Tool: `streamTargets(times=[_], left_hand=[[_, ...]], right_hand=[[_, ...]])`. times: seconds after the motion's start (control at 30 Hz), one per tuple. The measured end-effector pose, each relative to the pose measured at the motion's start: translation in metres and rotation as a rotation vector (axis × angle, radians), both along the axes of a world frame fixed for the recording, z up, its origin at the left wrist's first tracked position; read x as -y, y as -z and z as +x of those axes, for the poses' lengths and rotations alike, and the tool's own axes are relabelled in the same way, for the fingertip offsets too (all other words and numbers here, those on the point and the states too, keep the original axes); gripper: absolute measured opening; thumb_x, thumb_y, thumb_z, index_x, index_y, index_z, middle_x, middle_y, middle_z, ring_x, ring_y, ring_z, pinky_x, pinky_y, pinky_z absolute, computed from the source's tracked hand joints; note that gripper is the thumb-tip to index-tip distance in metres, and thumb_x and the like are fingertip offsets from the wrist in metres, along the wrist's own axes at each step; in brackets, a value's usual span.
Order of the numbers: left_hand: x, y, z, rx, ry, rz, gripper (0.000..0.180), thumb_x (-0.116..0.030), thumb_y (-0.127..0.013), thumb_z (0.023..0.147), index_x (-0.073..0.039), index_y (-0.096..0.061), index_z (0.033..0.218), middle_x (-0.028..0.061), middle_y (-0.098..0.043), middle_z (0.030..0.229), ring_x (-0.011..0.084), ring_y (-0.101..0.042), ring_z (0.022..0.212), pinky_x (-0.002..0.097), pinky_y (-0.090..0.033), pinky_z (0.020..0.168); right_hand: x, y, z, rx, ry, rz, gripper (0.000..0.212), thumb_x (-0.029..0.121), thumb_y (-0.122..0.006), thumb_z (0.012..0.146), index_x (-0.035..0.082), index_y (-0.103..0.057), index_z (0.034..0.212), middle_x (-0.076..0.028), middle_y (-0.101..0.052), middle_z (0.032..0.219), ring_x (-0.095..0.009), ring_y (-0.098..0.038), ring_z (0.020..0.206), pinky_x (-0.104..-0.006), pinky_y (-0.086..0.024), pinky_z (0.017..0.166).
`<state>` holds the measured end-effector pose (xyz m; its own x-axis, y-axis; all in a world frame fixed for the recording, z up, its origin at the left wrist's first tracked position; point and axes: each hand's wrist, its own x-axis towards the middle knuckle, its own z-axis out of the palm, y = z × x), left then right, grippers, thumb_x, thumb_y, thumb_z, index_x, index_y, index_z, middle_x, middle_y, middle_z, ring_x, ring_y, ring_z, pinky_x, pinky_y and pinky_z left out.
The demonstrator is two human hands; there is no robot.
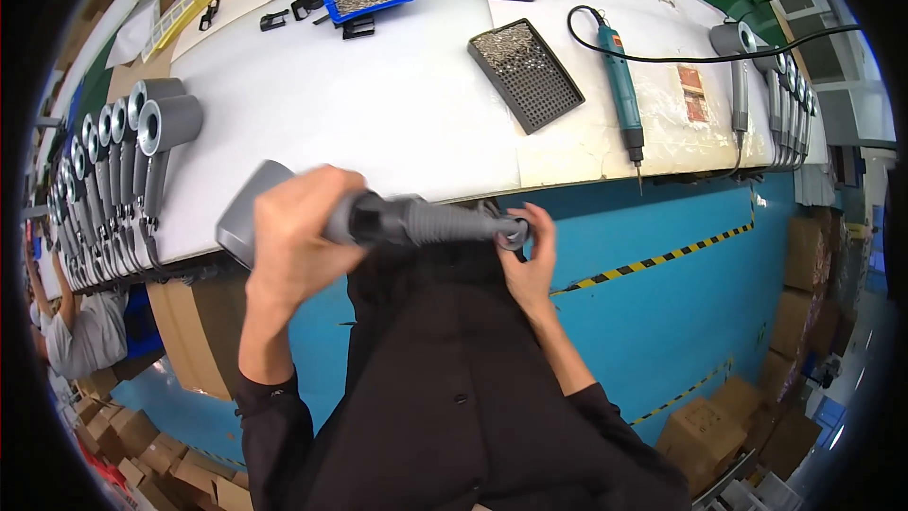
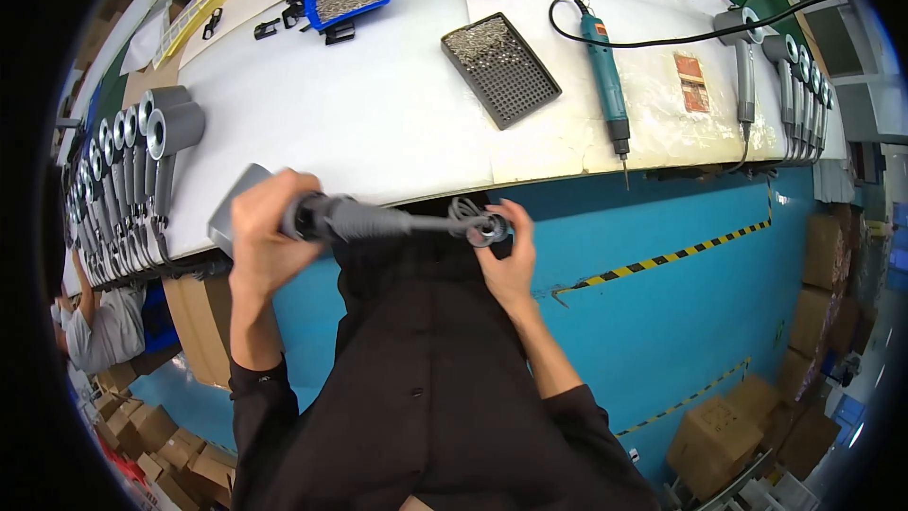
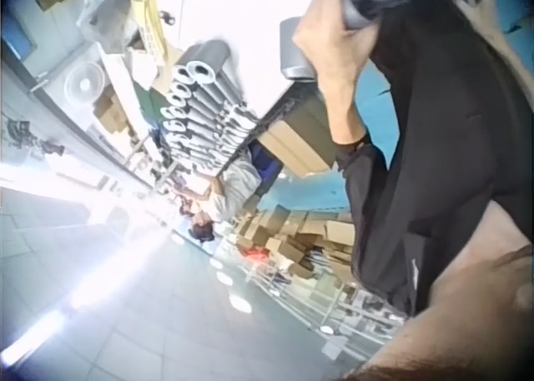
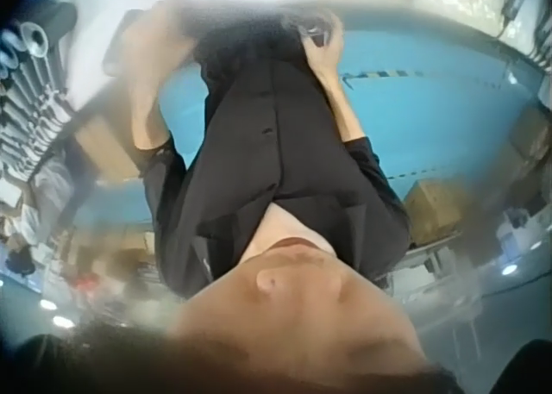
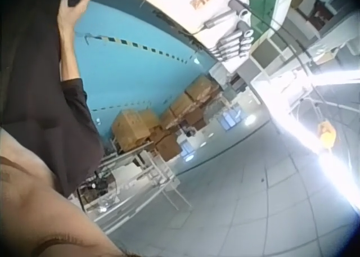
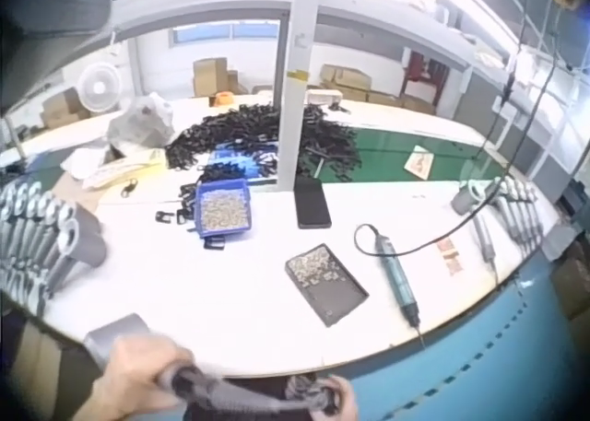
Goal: Assembling components and using an electric screwdriver to secure parts of a hair dryer on a production line.
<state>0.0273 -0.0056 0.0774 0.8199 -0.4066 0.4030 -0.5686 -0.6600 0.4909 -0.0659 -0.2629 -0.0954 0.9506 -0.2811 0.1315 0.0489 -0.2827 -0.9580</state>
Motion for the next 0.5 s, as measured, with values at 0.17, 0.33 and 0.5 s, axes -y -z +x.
streamTargets(times=[0.17,0.33,0.5], left_hand=[[-0.019,-0.058,-0.011,0.220,-0.099,0.141,0.032,-0.018,-0.086,0.064,-0.005,-0.059,0.076,0.0069,-0.051,0.065,0.0233,-0.051,0.054,0.0333,-0.038,0.050],[-0.009,-0.080,0.007,0.320,-0.102,0.182,0.028,-0.019,-0.083,0.067,-0.007,-0.060,0.076,0.0058,-0.049,0.062,0.0236,-0.051,0.053,0.0332,-0.038,0.049],[-0.008,-0.084,0.004,0.351,-0.073,0.206,0.031,-0.008,-0.085,0.065,-0.003,-0.060,0.082,0.0068,-0.050,0.064,0.0202,-0.050,0.054,0.0292,-0.039,0.050]], right_hand=[[0.021,-0.026,0.011,0.154,-0.166,0.031,0.050,-0.008,-0.071,0.073,0.000,-0.050,0.118,-0.015,-0.060,0.116,-0.022,-0.062,0.101,-0.0321,-0.049,0.091],[0.005,-0.049,0.017,0.109,-0.312,-0.061,0.045,-0.006,-0.074,0.072,0.000,-0.057,0.113,-0.012,-0.064,0.111,-0.023,-0.065,0.097,-0.0310,-0.052,0.084],[0.000,-0.055,0.022,0.089,-0.444,-0.132,0.045,-0.002,-0.076,0.074,0.001,-0.058,0.115,-0.011,-0.065,0.109,-0.023,-0.064,0.100,-0.0326,-0.050,0.089]])
